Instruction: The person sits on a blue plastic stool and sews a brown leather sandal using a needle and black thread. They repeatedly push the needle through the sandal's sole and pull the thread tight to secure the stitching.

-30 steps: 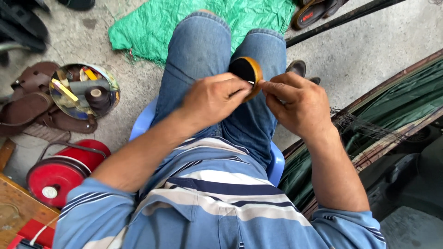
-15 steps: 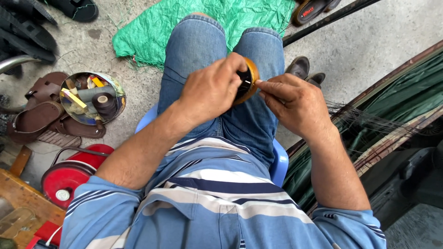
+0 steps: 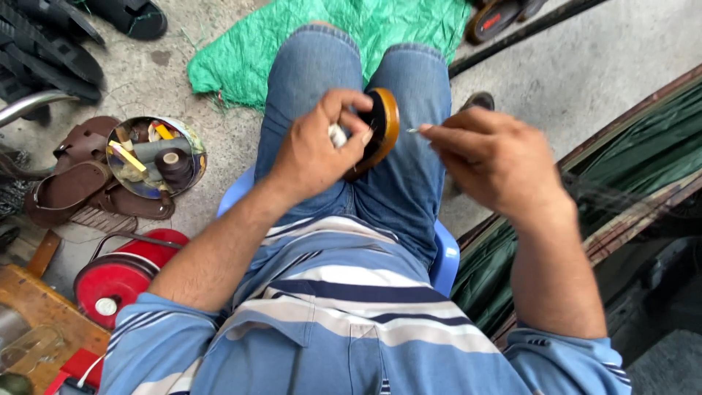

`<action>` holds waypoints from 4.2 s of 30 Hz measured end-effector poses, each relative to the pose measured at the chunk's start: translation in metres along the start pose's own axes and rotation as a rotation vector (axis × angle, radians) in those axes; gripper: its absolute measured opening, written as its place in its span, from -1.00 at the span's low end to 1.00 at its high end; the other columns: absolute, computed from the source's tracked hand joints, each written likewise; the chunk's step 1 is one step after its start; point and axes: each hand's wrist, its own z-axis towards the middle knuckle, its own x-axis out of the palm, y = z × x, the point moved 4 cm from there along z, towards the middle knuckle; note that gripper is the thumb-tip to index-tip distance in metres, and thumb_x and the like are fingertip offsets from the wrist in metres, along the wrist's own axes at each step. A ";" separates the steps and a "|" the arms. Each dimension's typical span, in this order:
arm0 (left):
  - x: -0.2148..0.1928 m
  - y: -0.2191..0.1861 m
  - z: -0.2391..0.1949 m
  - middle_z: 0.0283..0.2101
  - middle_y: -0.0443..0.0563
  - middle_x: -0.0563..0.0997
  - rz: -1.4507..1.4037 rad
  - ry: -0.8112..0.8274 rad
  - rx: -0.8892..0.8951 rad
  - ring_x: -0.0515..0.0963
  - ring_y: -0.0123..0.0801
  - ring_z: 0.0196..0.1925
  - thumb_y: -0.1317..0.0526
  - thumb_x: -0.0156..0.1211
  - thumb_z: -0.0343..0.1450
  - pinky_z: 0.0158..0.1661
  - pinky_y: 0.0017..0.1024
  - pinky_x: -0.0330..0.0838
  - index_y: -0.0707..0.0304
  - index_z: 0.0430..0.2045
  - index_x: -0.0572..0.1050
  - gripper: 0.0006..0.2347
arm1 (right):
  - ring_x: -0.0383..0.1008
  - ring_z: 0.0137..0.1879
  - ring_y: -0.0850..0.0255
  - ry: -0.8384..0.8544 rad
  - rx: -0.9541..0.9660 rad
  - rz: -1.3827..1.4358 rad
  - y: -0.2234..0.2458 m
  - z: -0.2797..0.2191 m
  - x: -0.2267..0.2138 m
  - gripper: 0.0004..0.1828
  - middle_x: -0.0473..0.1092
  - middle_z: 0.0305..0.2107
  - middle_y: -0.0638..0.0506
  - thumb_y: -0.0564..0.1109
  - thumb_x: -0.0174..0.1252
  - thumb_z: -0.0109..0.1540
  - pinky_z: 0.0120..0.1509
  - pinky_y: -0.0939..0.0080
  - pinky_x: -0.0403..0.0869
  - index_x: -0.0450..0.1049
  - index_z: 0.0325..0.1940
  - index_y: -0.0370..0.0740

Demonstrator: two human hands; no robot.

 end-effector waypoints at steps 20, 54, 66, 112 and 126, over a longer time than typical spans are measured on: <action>0.035 0.023 -0.009 -0.41 -0.28 0.51 -0.029 -0.276 0.206 0.58 -0.40 -0.40 0.26 0.22 0.27 -0.33 -0.43 0.42 0.08 -0.41 0.36 -0.85 | 0.39 -0.39 0.18 0.160 0.123 -0.374 0.012 0.016 0.025 -0.68 0.31 -0.36 0.17 -0.08 0.00 0.20 -0.66 0.18 0.35 0.46 0.01 0.20; 0.012 -0.005 0.011 -0.55 0.02 0.58 -0.002 0.003 0.153 0.59 -0.05 -0.36 0.31 0.11 0.19 -0.30 -0.13 0.47 0.06 -0.41 0.30 -0.81 | 0.47 -0.36 0.12 -0.175 0.101 -0.017 0.022 0.016 0.010 -0.87 0.41 -0.43 0.06 -0.24 0.20 0.10 -0.32 0.22 0.45 0.53 -0.28 -0.08; 0.032 0.043 0.015 -0.41 0.13 0.59 -0.733 0.177 -0.177 0.43 -0.63 -0.72 0.33 0.15 0.29 -0.65 -0.77 0.34 0.24 -0.21 0.39 -0.77 | 0.43 -0.34 0.08 -0.070 0.393 0.483 -0.010 0.005 0.049 -0.85 0.36 -0.55 0.01 -0.10 0.27 0.12 -0.27 0.20 0.36 0.54 -0.24 -0.05; -0.016 0.022 -0.004 -0.39 -0.11 0.49 0.030 0.072 0.116 0.40 -0.43 -0.52 0.10 0.05 0.34 -0.43 -0.50 0.26 0.04 -0.29 0.53 -0.82 | 0.02 -0.67 0.43 -0.915 0.836 1.053 -0.147 -0.053 -0.008 -0.79 0.04 -0.78 0.24 0.07 -0.07 0.23 -0.54 0.41 0.08 0.36 -0.28 -0.05; -0.051 -0.038 -0.028 0.22 0.18 0.25 -0.931 0.450 0.502 0.43 -0.25 0.15 0.16 -0.01 0.46 0.29 -0.21 0.31 0.20 -0.31 0.50 -0.84 | 0.27 -0.52 0.39 0.016 0.428 0.499 -0.030 -0.010 0.072 -0.88 0.34 -0.64 0.19 -0.01 0.12 0.20 -0.39 0.36 0.21 0.47 -0.28 -0.04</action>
